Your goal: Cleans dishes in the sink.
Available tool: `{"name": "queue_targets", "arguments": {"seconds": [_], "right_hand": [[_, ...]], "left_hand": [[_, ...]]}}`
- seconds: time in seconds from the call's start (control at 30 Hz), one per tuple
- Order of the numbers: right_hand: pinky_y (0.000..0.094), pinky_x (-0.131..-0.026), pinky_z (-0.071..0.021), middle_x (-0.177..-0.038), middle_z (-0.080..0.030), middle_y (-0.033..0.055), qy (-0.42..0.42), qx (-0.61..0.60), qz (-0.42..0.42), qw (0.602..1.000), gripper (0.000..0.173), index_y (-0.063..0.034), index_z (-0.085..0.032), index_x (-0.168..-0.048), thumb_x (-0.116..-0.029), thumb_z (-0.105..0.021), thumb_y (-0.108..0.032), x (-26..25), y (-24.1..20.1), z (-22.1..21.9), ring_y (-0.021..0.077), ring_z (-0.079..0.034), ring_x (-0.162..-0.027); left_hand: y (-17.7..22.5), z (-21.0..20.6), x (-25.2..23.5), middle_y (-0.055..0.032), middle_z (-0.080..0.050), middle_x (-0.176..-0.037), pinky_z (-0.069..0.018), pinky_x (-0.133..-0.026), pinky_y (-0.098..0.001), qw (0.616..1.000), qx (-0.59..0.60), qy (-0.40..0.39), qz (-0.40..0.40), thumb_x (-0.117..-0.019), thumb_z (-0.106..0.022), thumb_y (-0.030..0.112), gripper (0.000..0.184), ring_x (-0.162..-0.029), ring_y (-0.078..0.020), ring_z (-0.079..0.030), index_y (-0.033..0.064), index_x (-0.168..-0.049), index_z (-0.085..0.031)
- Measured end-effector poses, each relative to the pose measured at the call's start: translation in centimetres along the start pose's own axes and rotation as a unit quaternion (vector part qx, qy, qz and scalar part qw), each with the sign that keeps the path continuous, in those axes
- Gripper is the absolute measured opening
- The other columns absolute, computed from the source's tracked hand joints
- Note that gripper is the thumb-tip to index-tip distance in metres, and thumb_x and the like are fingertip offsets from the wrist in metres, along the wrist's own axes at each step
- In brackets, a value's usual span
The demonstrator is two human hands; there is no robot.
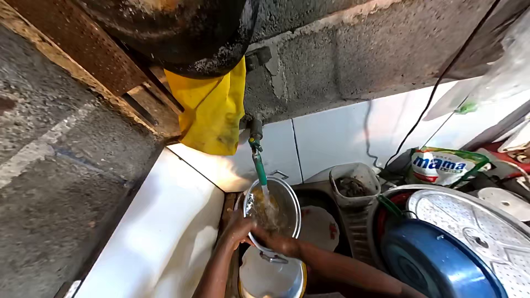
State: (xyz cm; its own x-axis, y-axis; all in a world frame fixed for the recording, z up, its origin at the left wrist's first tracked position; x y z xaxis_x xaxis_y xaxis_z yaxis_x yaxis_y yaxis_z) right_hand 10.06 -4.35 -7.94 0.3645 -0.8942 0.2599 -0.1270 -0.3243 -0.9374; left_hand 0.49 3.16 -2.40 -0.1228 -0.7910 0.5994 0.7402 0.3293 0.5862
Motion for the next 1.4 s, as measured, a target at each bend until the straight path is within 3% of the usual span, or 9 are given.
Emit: {"name": "queue_targets", "arguments": {"seconds": [0.07, 0.23, 0.43, 0.57, 0.73, 0.83, 0.97, 1.3, 1.4], "right_hand": [[0.0511, -0.115, -0.0358, -0.140, -0.057, 0.0263, -0.069, 0.182, 0.007, 0.981, 0.060, 0.0036, -0.053, -0.143, -0.1116, -0.034, -0.044, 1.2, 0.5, -0.2, 0.0327, -0.054, -0.132], [0.0568, -0.103, -0.0455, -0.124, -0.063, 0.0293, -0.020, 0.246, 0.025, 0.969, 0.056, 0.0035, -0.049, -0.146, -0.1025, -0.063, -0.029, 0.3, -0.7, -0.6, 0.0400, -0.063, -0.113], [0.0534, -0.099, -0.0481, -0.117, -0.064, 0.0290, 0.074, 0.264, -0.008, 0.962, 0.040, 0.0106, -0.051, -0.135, -0.1043, -0.056, -0.015, 1.6, -3.2, 0.1, 0.0393, -0.064, -0.109], [0.0409, -0.087, -0.0543, -0.109, -0.067, 0.0196, 0.112, 0.138, 0.028, 0.984, 0.044, 0.0047, -0.049, -0.141, -0.1033, -0.059, -0.014, 4.3, -1.6, 2.8, 0.0234, -0.066, -0.090], [0.0261, -0.076, -0.0555, -0.091, -0.066, 0.0045, 0.154, 0.010, 0.075, 0.985, 0.033, 0.0056, -0.055, -0.128, -0.1007, -0.063, -0.012, 7.4, -1.1, 5.7, 0.0057, -0.063, -0.077], [0.0241, -0.075, -0.0574, -0.089, -0.069, -0.0013, 0.212, -0.080, 0.106, 0.968, 0.019, 0.0001, -0.060, -0.117, -0.1018, -0.059, -0.011, 9.0, -1.5, 7.1, 0.0028, -0.066, -0.077], [0.0205, -0.066, -0.0552, -0.078, -0.066, -0.0062, 0.269, -0.187, 0.133, 0.936, 0.019, -0.0086, -0.062, -0.100, -0.1084, -0.047, -0.016, 10.6, -1.7, 8.3, 0.0005, -0.063, -0.067], [0.0228, -0.068, -0.0564, -0.078, -0.064, -0.0048, 0.327, -0.245, 0.142, 0.902, 0.023, -0.0105, -0.057, -0.104, -0.1113, -0.040, -0.025, 17.6, -2.5, 8.5, 0.0028, -0.064, -0.069], [0.0193, -0.069, -0.0546, -0.076, -0.063, -0.0088, 0.327, -0.184, 0.144, 0.916, 0.019, -0.0116, -0.059, -0.101, -0.1096, -0.045, -0.021, 20.3, -3.5, 8.8, -0.0015, -0.062, -0.069]], "left_hand": [[-0.1, 0.7, -0.5, -0.0282, -0.054, -0.129, -0.0572, -0.065, -0.0454, 0.999, -0.032, -0.016, 0.013, -0.1031, -0.053, 0.015, 0.063, -0.084, -0.0327, -0.067, 0.0090, -0.158, -0.022], [0.7, 0.4, -1.5, -0.0294, -0.030, -0.155, -0.0574, -0.065, -0.0438, 0.994, -0.105, -0.035, 0.024, -0.1046, -0.048, 0.021, 0.070, -0.093, -0.0346, -0.066, 0.0157, -0.163, -0.011], [4.0, -1.2, 0.8, -0.0280, -0.040, -0.153, -0.0562, -0.087, -0.0568, 0.977, -0.199, -0.056, -0.058, -0.1076, -0.047, 0.037, 0.073, -0.115, -0.0423, -0.063, 0.0194, -0.165, -0.005], [5.1, -1.1, 2.4, -0.0213, -0.040, -0.158, -0.0399, -0.112, -0.0571, 0.957, -0.244, -0.041, -0.153, -0.1060, -0.047, 0.050, 0.066, -0.139, -0.0384, -0.048, 0.0116, -0.159, -0.036], [2.4, -0.8, 1.3, -0.0219, -0.065, -0.130, -0.0513, -0.095, -0.0530, 0.925, -0.098, 0.151, -0.335, -0.1038, -0.054, 0.016, 0.033, -0.110, -0.0355, -0.067, 0.0011, -0.132, -0.065], [0.5, -1.4, -0.5, -0.0189, -0.058, -0.141, -0.0450, -0.107, -0.0440, 0.948, 0.075, 0.097, -0.292, -0.1079, -0.043, 0.020, 0.039, -0.128, -0.0273, -0.057, -0.0016, -0.136, -0.059], [-1.3, -2.6, -2.0, -0.0091, -0.060, -0.137, -0.0501, -0.091, -0.0371, 0.952, 0.264, 0.040, -0.151, -0.1117, -0.031, 0.038, 0.048, -0.114, -0.0179, -0.060, 0.0066, -0.140, -0.054], [-3.9, -10.1, 0.3, -0.0031, -0.069, -0.111, -0.0578, -0.080, -0.0520, 0.848, 0.501, -0.173, -0.023, -0.1023, -0.008, 0.068, 0.066, -0.103, -0.0218, -0.067, 0.0243, -0.127, -0.051], [-2.0, -11.3, 2.8, -0.0070, -0.062, -0.133, -0.0509, -0.094, -0.0585, 0.808, 0.547, -0.214, -0.031, -0.1043, -0.013, 0.064, 0.067, -0.122, -0.0272, -0.059, 0.0219, -0.142, -0.048]]}}
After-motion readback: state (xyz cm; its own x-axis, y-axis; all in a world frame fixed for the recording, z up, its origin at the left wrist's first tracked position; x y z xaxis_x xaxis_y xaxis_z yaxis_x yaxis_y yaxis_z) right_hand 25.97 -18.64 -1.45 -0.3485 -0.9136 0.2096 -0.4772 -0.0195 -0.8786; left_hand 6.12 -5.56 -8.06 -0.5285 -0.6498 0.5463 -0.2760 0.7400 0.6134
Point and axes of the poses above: each hand's wrist, its own x-axis away from the middle knuckle, its own z-axis out of the back of the hand, y = z × x, the point moved 4 cm from there along -x, towards the middle knuckle
